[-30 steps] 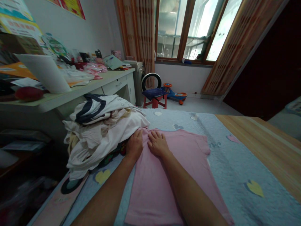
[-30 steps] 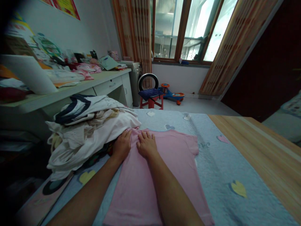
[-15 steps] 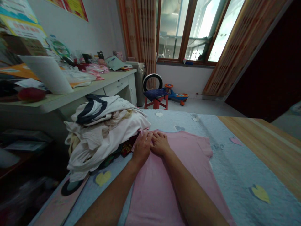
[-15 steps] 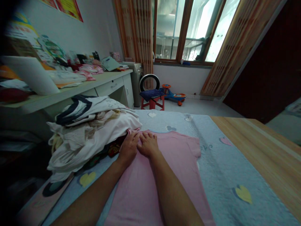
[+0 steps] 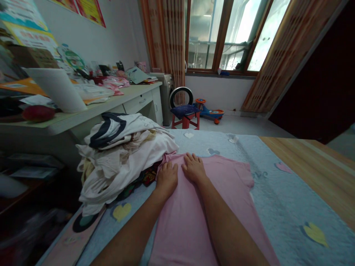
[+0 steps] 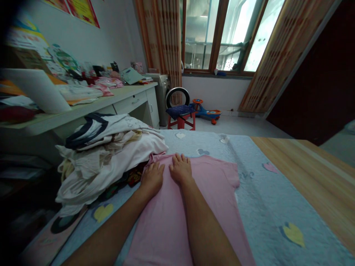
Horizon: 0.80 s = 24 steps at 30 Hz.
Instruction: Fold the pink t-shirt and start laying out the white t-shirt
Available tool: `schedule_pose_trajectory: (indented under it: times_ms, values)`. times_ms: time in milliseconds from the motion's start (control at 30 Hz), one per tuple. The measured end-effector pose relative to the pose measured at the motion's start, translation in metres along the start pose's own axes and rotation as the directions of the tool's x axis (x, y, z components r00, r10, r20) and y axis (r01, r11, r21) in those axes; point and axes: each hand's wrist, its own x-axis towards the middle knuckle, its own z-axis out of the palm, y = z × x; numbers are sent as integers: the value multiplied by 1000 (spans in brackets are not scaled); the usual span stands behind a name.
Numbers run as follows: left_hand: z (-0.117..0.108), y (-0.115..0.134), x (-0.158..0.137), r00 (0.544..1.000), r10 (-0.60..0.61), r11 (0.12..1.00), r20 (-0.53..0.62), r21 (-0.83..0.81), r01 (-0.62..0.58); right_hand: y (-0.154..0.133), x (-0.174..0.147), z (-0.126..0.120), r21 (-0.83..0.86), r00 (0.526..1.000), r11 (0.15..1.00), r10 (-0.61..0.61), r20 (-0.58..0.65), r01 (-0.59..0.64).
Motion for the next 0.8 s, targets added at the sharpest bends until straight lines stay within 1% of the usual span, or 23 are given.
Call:
schedule_pose_trajectory:
  times_ms: [67, 133, 200, 300, 333, 400, 500, 633, 700, 800]
  values:
    - [-5, 6, 5, 999, -38, 999, 25, 7, 38, 3, 0, -2, 29, 999, 1000, 9, -38, -8]
    - [-7, 11, 15, 998, -44, 999, 42, -6, 44, 7, 0, -6, 53, 994, 998, 33, -106, -28]
    - [-4, 16, 28, 1000, 26, 997, 18, -72, -24, 12, 0, -11, 57, 984, 996, 71, -164, -62]
    - [12, 21, 46, 978, 194, 953, -81, -222, -208, 18, 0, -14, 25, 977, 993, 120, -175, -117]
    - [18, 22, 50, 970, 220, 938, -104, -252, -239, 19, 0, -14, 9, 978, 992, 128, -166, -129]
    - [29, 22, 54, 966, 235, 928, -103, -270, -255, 20, 0, -14, -21, 981, 991, 129, -148, -133]
    - [37, 21, 54, 983, 175, 962, -46, -203, -181, 20, -1, -13, -50, 986, 992, 108, -124, -115]
    - [35, 17, 50, 999, 29, 994, 25, -104, -26, 23, -2, -17, -47, 993, 996, 75, -90, -79]
    - [33, 15, 49, 999, -23, 996, 44, -87, 27, 25, -3, -20, -38, 997, 998, 56, -53, -58]
    - [33, 14, 48, 996, -73, 994, 42, -79, 76, 28, -4, -23, -22, 1000, 1000, 19, -7, -19]
